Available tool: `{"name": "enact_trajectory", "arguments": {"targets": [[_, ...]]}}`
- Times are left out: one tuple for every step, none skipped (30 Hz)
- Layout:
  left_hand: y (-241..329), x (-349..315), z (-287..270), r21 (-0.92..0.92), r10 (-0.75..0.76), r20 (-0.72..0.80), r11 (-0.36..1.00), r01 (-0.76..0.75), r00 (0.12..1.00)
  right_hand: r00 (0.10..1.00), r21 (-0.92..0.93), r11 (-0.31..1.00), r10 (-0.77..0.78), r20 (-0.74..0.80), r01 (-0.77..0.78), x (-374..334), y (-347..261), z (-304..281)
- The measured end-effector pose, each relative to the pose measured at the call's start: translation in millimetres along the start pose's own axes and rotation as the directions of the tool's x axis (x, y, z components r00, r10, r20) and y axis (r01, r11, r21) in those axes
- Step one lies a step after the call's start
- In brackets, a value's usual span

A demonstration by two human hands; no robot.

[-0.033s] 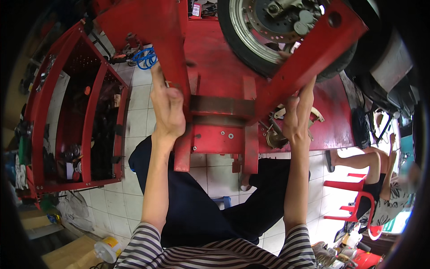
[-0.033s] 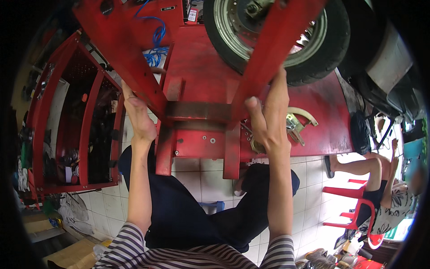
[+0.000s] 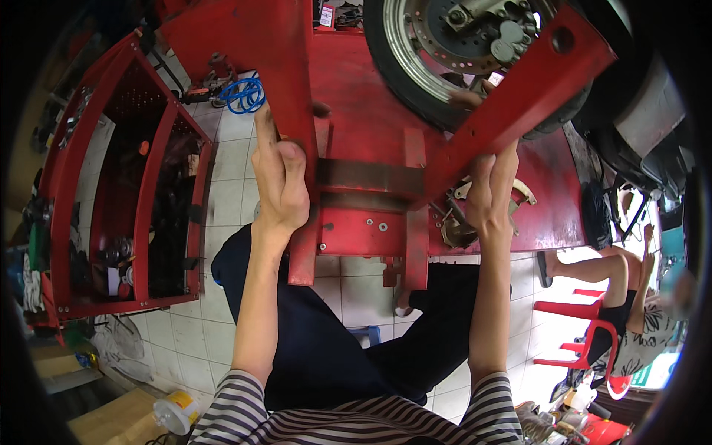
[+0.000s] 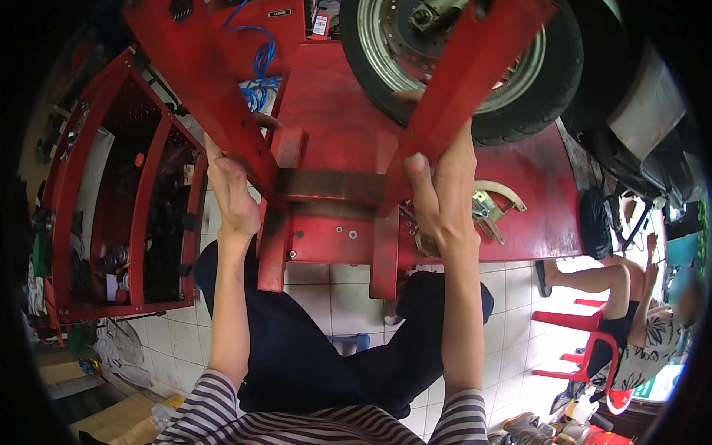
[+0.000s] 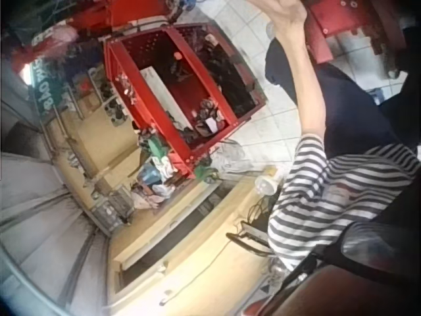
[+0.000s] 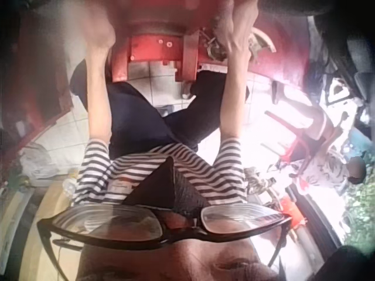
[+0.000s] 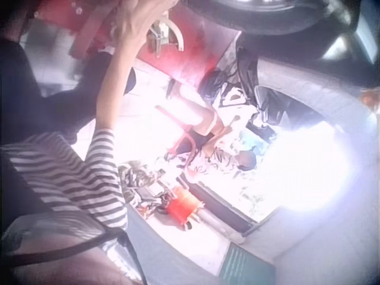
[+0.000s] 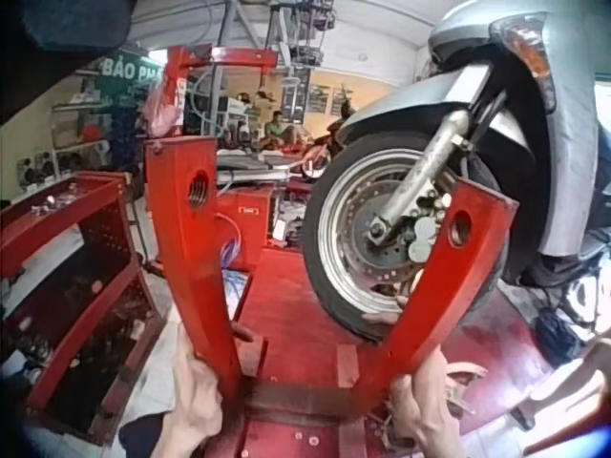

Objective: The person uses a wrench and a socket wrench to unscrew and remove bolts and nuts from a red metal fixture attached to a motorcycle wheel, eventually detaching a curved metal plate.

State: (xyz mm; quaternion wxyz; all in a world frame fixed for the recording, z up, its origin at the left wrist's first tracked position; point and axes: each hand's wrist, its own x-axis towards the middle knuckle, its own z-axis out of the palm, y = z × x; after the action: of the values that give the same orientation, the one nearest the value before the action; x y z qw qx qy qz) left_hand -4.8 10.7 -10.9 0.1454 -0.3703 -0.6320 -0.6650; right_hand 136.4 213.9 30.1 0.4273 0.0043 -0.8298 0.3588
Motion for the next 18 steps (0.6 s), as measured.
{"name": "enact_trajectory", "arguments": {"targets": [[-3,2,-2,-0.041,-0.032,0.04,0.999,0.033,0.999,1.0,0.026,1.0,-0.005,0.015,0.005,6,5,4],[-4,3,-5,-0.074,-0.06,0.088,0.995,0.066,0.994,1.0,0.058,0.998,-0.009,0.028,0.008,13,8,8],[-7,1,-5,-0.126,-0.078,0.099,0.988,0.09,0.992,0.998,0.121,0.993,-0.018,0.058,0.011,18,10,11],[-10,-3,-5,-0.177,-0.095,0.112,0.977,0.114,0.989,0.999,0.195,0.981,0.006,0.049,-0.016,17,10,14],[-11,-3,-6,-0.221,-0.112,0.123,0.966,0.137,0.986,0.999,0.273,0.961,0.03,0.038,-0.04,17,9,18],[-10,-3,-3,-0.255,-0.106,0.126,0.957,0.136,0.986,0.998,0.341,0.938,0.056,0.019,-0.059,15,7,20],[-8,-2,1,-0.289,-0.1,0.129,0.948,0.134,0.987,0.992,0.406,0.908,0.124,-0.027,-0.102,8,4,23],[-5,0,4,-0.326,-0.091,0.133,0.936,0.13,0.987,0.979,0.467,0.873,0.193,-0.072,-0.138,5,3,26],[-5,2,1,-0.358,-0.103,0.152,0.921,0.152,0.983,0.977,0.504,0.86,0.169,-0.129,-0.083,7,4,31],[-1,3,2,-0.372,-0.097,0.125,0.918,0.137,0.987,0.98,0.493,0.867,0.153,-0.124,-0.073,7,6,31],[4,5,4,-0.387,-0.089,0.1,0.914,0.121,0.991,0.983,0.482,0.874,0.136,-0.121,-0.061,6,8,31],[7,6,6,-0.401,-0.081,0.075,0.91,0.104,0.994,0.986,0.47,0.881,0.119,-0.118,-0.05,5,9,30],[6,7,6,-0.432,-0.102,0.081,0.893,0.127,0.991,0.984,0.488,0.871,0.129,-0.121,-0.054,6,9,30],[5,8,5,-0.461,-0.125,0.089,0.874,0.152,0.988,0.982,0.508,0.859,0.142,-0.123,-0.06,6,8,30],[4,8,5,-0.489,-0.148,0.097,0.854,0.176,0.984,0.98,0.526,0.848,0.154,-0.125,-0.066,5,8,30],[4,8,5,-0.467,-0.16,0.095,0.865,0.186,0.983,0.982,0.527,0.848,0.147,-0.116,-0.065,4,9,30],[6,9,5,-0.443,-0.165,0.09,0.877,0.187,0.982,0.985,0.529,0.847,0.133,-0.109,-0.056,6,9,30],[8,11,4,-0.418,-0.17,0.084,0.889,0.189,0.982,0.988,0.532,0.846,0.119,-0.102,-0.047,7,8,30]]}}
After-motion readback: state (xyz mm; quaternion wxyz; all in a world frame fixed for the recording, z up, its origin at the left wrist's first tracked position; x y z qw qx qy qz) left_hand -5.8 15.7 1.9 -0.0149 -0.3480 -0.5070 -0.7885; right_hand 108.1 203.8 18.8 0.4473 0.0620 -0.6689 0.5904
